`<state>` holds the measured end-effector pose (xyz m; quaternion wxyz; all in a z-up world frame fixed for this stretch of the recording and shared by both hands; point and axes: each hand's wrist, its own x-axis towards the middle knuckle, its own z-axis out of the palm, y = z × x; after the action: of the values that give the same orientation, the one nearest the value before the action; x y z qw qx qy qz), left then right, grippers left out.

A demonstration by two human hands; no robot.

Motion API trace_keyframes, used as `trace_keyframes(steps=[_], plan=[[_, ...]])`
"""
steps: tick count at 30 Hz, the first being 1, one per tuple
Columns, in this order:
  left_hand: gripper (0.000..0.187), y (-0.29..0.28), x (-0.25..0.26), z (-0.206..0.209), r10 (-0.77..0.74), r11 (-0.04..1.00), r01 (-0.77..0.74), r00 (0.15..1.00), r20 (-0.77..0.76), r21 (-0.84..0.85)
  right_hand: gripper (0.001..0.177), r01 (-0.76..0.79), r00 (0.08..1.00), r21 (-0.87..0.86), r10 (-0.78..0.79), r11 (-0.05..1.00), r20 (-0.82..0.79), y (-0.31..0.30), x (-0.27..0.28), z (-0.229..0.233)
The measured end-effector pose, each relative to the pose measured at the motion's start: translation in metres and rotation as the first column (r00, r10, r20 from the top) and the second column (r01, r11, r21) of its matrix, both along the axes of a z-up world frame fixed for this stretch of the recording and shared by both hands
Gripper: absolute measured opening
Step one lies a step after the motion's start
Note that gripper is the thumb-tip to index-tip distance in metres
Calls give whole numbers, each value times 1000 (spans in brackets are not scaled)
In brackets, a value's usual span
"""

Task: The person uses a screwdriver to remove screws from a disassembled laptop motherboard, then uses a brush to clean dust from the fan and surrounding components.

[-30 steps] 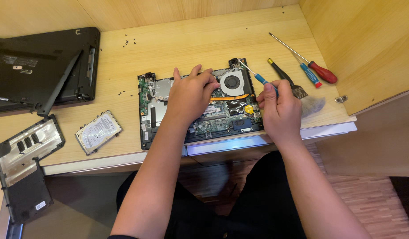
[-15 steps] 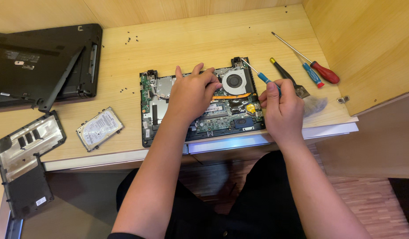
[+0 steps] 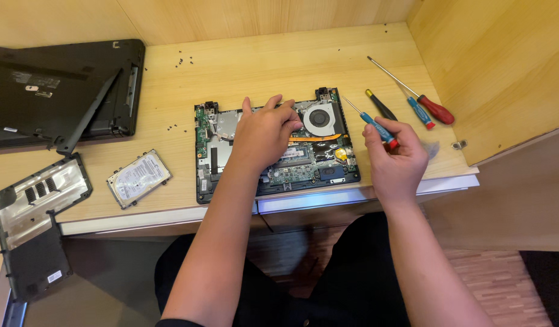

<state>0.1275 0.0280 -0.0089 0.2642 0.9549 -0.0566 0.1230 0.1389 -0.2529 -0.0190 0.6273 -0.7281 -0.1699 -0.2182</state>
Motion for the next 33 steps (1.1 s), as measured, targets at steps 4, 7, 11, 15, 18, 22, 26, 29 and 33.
trace_keyframes(steps=[4,7,11,15,18,22,26,29,33], plan=[[14,-1,0,1,-2,1000,2,1000,-2,-4,21,0,999,119,6,993,-53,1,8,-5],[14,-2,-1,3,0,1000,-1,1000,-19,-11,13,-142,987,176,153,974,-50,24,2,14],[15,-3,0,2,-8,1000,8,1000,-8,-7,19,-338,941,155,337,928,32,58,3,25],[15,-3,2,-2,5,1000,-4,1000,14,-14,18,-345,918,-94,357,934,174,70,15,20],[15,-4,1,0,13,1000,-13,1000,-3,-8,21,-318,922,-165,345,934,173,70,16,21],[15,-5,0,4,10,1000,-10,1000,-7,-13,22,-328,919,-188,359,926,161,73,17,24],[15,-5,0,3,10,1000,-10,1000,-2,0,24,-318,922,-216,354,923,155,73,17,26],[14,-5,1,2,10,1000,-10,1000,2,-4,25,-326,920,-221,363,919,149,73,19,25],[15,-6,1,2,10,1000,-10,1000,-7,-4,24,-345,913,-199,377,917,154,74,17,26]])
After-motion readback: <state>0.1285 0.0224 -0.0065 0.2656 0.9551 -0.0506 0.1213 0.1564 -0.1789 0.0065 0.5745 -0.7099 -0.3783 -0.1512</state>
